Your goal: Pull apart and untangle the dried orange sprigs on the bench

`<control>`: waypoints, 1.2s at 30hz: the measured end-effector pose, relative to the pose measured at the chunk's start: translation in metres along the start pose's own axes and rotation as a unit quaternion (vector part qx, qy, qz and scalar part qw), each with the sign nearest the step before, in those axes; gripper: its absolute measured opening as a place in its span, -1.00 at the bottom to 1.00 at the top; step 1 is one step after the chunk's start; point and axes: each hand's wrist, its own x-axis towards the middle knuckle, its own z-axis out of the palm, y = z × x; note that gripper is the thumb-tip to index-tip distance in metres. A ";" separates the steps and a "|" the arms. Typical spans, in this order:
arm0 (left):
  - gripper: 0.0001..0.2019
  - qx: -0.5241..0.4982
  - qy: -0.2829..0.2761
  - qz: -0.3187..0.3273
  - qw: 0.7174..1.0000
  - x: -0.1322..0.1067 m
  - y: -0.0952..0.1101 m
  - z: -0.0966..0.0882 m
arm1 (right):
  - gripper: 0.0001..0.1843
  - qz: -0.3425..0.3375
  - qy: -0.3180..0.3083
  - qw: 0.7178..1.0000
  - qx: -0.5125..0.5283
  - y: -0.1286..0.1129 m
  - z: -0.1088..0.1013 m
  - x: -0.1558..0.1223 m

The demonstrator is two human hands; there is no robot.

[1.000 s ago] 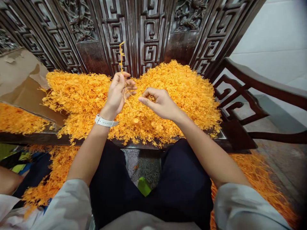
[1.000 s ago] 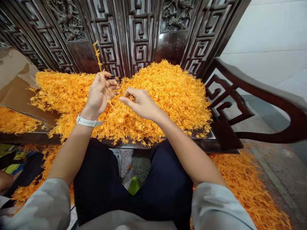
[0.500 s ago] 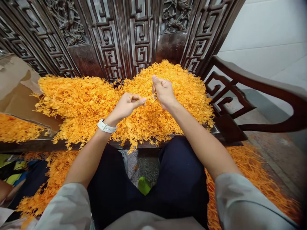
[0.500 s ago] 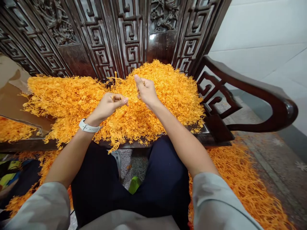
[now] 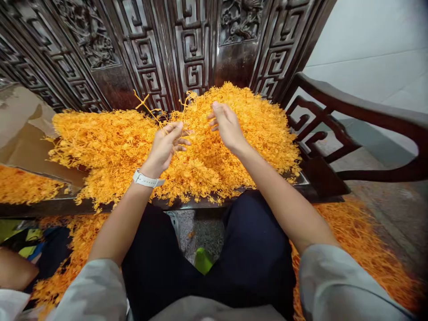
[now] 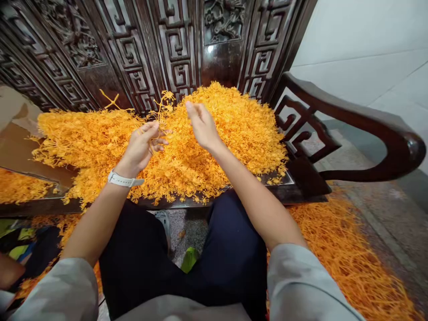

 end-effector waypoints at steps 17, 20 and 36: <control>-0.77 0.039 -0.029 0.069 0.996 -0.018 -0.024 0.029 | -0.19 0.045 0.050 0.985 0.157 -0.036 0.044 -0.019; -0.80 -0.016 -0.080 0.029 0.996 -0.021 -0.022 0.029 | -0.21 0.085 -0.001 0.978 0.193 -0.046 0.041 -0.019; -0.84 -0.012 -0.063 0.052 0.997 -0.018 0.018 -0.012 | -0.20 -0.028 0.199 0.973 -0.116 0.041 -0.041 0.042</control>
